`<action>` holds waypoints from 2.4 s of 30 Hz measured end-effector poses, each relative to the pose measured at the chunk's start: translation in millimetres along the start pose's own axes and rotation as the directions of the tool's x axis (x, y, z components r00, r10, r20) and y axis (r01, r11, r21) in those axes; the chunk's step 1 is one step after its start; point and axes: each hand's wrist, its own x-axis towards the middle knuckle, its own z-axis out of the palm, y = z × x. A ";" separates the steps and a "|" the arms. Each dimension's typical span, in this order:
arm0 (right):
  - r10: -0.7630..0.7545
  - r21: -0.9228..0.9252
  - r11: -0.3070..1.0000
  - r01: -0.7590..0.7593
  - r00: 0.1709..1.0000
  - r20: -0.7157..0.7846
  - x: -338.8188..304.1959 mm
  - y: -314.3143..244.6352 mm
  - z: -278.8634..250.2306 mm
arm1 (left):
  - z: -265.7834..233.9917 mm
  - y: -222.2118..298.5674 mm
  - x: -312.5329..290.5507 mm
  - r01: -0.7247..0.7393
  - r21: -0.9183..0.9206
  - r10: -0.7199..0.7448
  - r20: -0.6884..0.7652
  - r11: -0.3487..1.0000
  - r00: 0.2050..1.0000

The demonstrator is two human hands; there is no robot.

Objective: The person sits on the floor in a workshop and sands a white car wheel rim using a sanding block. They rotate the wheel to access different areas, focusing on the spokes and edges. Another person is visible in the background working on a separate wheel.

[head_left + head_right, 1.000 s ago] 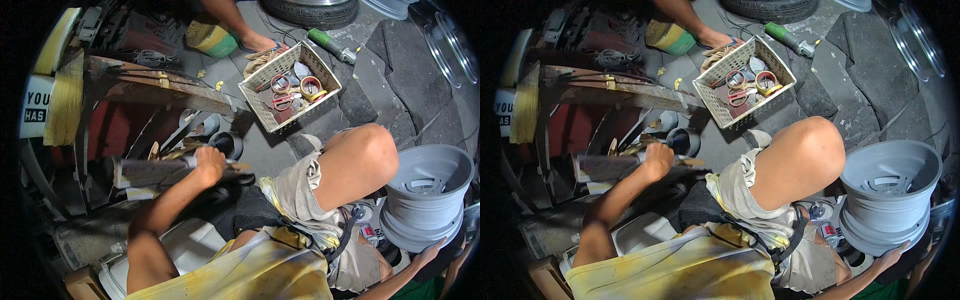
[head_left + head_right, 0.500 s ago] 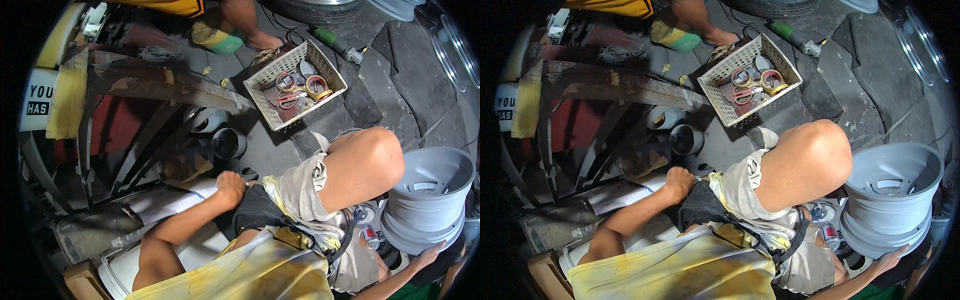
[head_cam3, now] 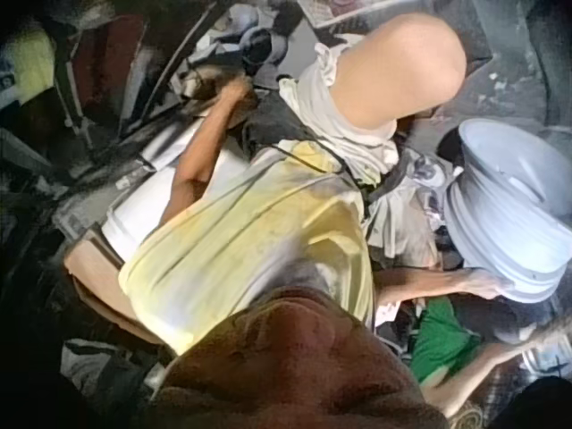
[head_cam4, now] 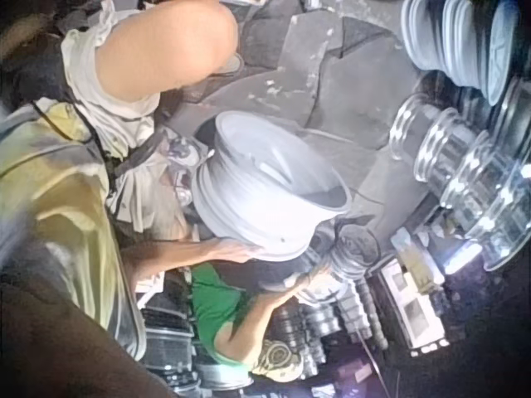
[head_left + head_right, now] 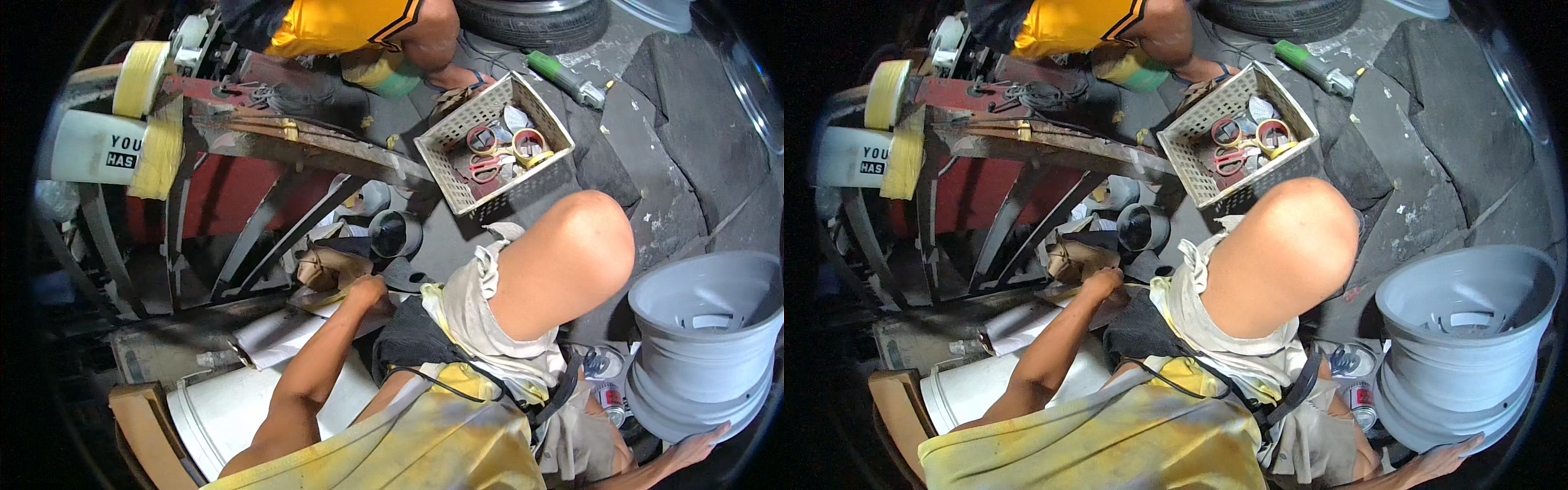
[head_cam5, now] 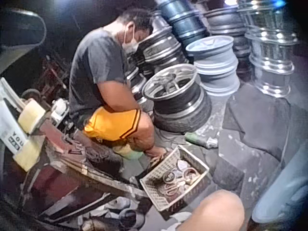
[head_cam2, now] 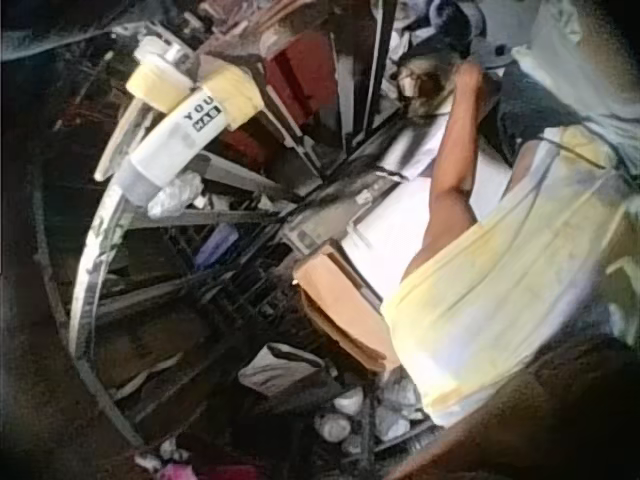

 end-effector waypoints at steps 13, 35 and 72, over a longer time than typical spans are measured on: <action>-0.062 0.014 0.998 0.061 0.997 0.039 24.1 12.8 1.9 | 31.3 -111.0 145.1 0.073 -0.286 -0.221 -0.533 0.956 0.817; -0.065 0.175 0.983 0.052 0.995 0.073 13.5 14.8 -14.4 | 37.4 -144.6 292.3 -0.153 -0.501 -0.254 -0.650 0.852 0.716; -0.120 0.252 0.965 0.080 0.982 0.147 34.3 43.2 9.2 | -0.1 -92.5 90.9 -0.434 -0.244 0.028 -0.847 0.867 0.532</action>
